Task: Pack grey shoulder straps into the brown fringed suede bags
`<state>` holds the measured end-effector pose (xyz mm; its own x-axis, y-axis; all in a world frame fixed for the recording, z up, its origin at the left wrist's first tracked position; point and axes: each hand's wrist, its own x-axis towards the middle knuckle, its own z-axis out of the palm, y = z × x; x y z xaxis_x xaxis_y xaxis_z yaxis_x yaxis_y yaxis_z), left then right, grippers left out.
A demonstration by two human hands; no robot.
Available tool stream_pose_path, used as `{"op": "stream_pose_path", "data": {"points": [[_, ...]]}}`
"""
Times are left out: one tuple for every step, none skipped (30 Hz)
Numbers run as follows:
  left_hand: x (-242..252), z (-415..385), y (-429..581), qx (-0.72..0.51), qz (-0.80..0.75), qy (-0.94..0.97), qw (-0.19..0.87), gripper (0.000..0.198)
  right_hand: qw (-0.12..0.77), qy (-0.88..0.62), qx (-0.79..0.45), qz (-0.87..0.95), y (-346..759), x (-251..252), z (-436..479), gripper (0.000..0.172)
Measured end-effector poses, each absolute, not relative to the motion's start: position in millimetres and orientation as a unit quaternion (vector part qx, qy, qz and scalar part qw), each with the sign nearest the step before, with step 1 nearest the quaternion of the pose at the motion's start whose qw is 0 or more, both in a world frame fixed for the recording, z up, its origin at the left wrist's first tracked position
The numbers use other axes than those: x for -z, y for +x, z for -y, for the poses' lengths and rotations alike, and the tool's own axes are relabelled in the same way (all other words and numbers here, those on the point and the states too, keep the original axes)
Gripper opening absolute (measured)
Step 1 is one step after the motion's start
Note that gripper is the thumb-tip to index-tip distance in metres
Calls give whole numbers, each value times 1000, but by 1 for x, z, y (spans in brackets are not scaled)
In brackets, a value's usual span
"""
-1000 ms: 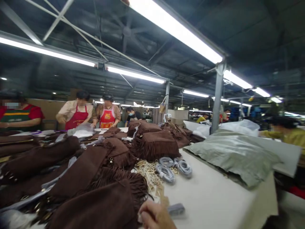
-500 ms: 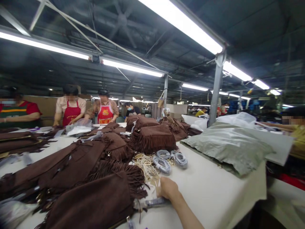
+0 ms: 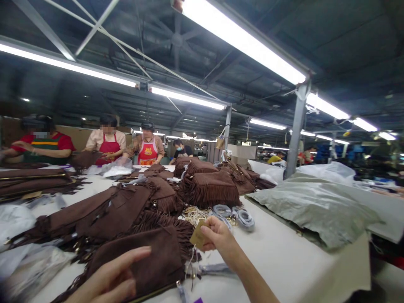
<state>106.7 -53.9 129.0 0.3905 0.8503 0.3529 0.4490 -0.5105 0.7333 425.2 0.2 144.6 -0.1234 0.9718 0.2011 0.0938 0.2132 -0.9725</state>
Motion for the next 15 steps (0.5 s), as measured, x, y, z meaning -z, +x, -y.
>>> {"op": "stream_pose_path", "data": {"points": [[-134, 52, 125, -346, -417, 742, 394, 59, 495, -424, -461, 602, 415, -150, 7, 45], [-138, 50, 144, -342, -407, 689, 493, 74, 496, -408, -473, 603, 406, -155, 13, 44], [-140, 48, 162, -336, -382, 644, 571, 84, 497, -395, -480, 605, 399, -159, 19, 42], [-139, 46, 177, -329, -352, 606, 633, 83, 498, -386, -482, 609, 393, -162, 25, 40], [-136, 45, 189, -319, -337, 573, 676, 79, 498, -383, -479, 613, 389, -164, 29, 40], [-131, 45, 198, -307, -332, 549, 703, 71, 502, -382, -475, 614, 387, -166, 33, 40], [-125, 45, 202, -295, -336, 532, 719, 60, 508, -383, -471, 610, 388, -166, 36, 40], [-118, 45, 204, -285, -346, 523, 725, 49, 513, -388, -471, 604, 390, -166, 38, 41], [-112, 46, 202, -279, -356, 519, 725, 39, 519, -394, -472, 593, 393, -165, 40, 42], [-106, 47, 199, -276, -363, 520, 722, 32, 524, -401, -475, 582, 398, -163, 41, 43], [-102, 48, 194, -277, -368, 523, 717, 30, 530, -406, -479, 570, 402, -161, 43, 43], [-98, 49, 189, -277, -375, 529, 709, 30, 533, -409, -485, 560, 407, -157, 44, 42], [-95, 50, 185, -274, -384, 538, 699, 30, 539, -409, -491, 549, 412, -152, 45, 42], [-93, 50, 180, -269, -396, 548, 686, 30, 547, -408, -496, 538, 417, -147, 46, 42], [-91, 50, 177, -265, -405, 558, 674, 29, 555, -407, -499, 527, 423, -140, 47, 41]]}}
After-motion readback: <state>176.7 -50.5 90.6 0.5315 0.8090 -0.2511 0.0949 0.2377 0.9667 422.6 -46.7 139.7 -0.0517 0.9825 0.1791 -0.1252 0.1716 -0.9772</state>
